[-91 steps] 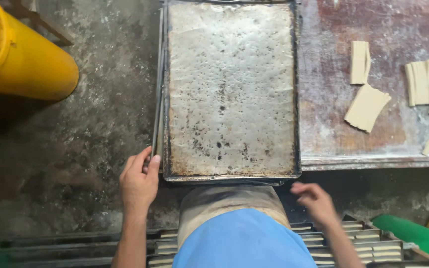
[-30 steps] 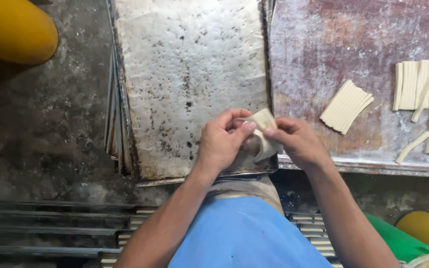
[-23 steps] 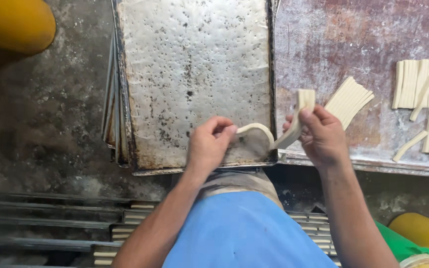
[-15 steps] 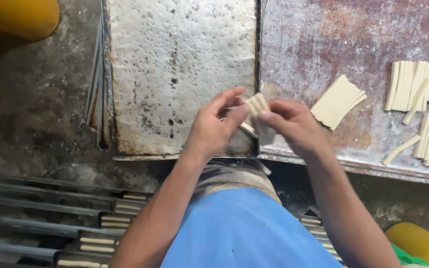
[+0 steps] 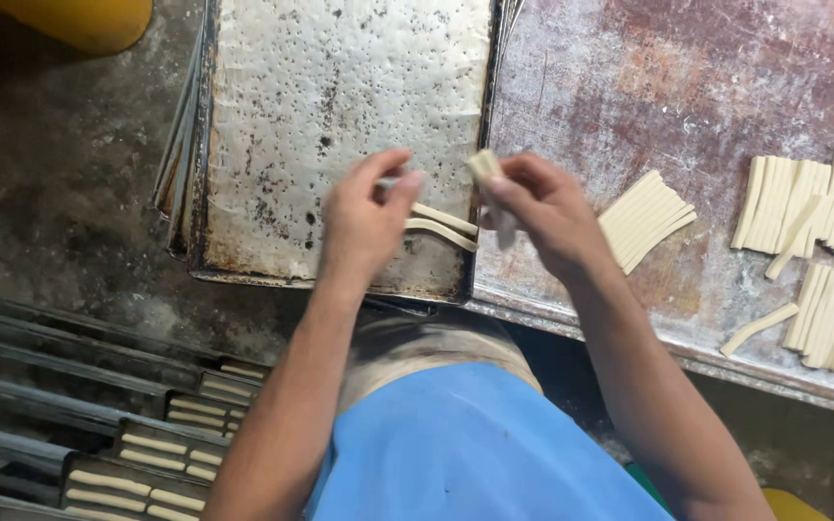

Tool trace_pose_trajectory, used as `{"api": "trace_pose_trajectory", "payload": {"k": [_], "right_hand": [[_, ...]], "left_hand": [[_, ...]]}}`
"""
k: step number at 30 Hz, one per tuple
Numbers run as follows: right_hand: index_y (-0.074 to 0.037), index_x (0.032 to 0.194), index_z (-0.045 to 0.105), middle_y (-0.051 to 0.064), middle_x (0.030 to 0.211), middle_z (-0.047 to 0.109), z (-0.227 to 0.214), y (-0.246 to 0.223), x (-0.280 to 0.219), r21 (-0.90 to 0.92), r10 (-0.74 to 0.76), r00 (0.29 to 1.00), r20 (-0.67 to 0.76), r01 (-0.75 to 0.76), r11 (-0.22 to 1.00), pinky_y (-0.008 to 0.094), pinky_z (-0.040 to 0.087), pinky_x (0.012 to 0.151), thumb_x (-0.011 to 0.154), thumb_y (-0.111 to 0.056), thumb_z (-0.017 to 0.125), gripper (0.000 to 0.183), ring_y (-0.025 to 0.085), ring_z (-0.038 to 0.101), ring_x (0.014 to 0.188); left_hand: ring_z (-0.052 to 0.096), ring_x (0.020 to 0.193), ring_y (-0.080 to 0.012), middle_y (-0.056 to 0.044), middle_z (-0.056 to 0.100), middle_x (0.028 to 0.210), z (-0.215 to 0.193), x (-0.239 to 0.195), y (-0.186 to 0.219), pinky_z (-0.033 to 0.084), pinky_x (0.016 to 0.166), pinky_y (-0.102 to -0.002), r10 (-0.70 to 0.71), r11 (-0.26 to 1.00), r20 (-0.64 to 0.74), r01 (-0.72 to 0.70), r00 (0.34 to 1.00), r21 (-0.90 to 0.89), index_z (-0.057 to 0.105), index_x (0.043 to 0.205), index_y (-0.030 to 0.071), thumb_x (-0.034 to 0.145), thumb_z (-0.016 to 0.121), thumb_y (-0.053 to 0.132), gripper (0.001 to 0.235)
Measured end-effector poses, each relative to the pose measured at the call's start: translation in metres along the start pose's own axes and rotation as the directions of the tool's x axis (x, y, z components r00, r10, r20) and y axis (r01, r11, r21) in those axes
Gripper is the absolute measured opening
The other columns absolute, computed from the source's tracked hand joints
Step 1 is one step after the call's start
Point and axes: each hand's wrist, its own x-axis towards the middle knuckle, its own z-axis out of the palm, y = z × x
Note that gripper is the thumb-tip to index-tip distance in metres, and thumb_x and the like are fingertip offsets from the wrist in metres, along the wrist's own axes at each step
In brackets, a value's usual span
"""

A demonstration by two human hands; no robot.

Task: The person places long, thin dough strips onto metal baking trays in parallel rows. They pick up strips from a floured work surface and arrange them neatly on the trays, filling multiple trays throughout the clip.

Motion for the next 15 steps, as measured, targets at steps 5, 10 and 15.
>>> {"api": "trace_pose_trajectory", "payload": {"k": [5, 10, 15], "right_hand": [[-0.006, 0.118, 0.072, 0.014, 0.103, 0.076, 0.032, 0.015, 0.023, 0.185, -0.057, 0.997, -0.058, 0.067, 0.980, 0.042, 0.070, 0.081, 0.101, -0.021, 0.077, 0.024, 0.022, 0.079, 0.092], [-0.014, 0.125, 0.063, 0.012, 0.104, 0.077, -0.005, 0.032, 0.036, 0.431, 0.005, 0.968, -0.252, 0.107, 0.896, 0.037, 0.070, 0.087, 0.111, -0.024, 0.063, 0.018, 0.024, 0.081, 0.096], [-0.001, 0.129, 0.070, 0.016, 0.089, 0.071, 0.027, -0.017, 0.038, -0.333, -0.354, 0.908, -0.224, 0.270, 0.904, 0.034, 0.064, 0.081, 0.116, -0.017, 0.068, 0.021, 0.020, 0.074, 0.083]], "left_hand": [[0.078, 0.079, -0.0156, -0.012, 0.080, 0.099, 0.021, 0.020, 0.007, 0.071, 0.072, -0.029, -0.032, 0.847, -0.048, 0.002, 0.998, -0.532, 0.080, 0.116, 0.007, 0.094, 0.081, 0.015, 0.023], [0.078, 0.059, -0.0085, 0.002, 0.076, 0.066, 0.000, 0.052, -0.035, 0.064, 0.054, -0.021, -0.261, 0.935, -0.108, 0.224, 0.959, -0.275, 0.082, 0.099, 0.023, 0.085, 0.081, 0.026, 0.014], [0.075, 0.100, -0.0283, -0.005, 0.066, 0.106, -0.026, 0.054, -0.061, 0.063, 0.083, -0.044, 0.340, 0.921, -0.236, -0.271, 0.910, 0.281, 0.076, 0.114, 0.017, 0.085, 0.084, 0.019, 0.031]]}}
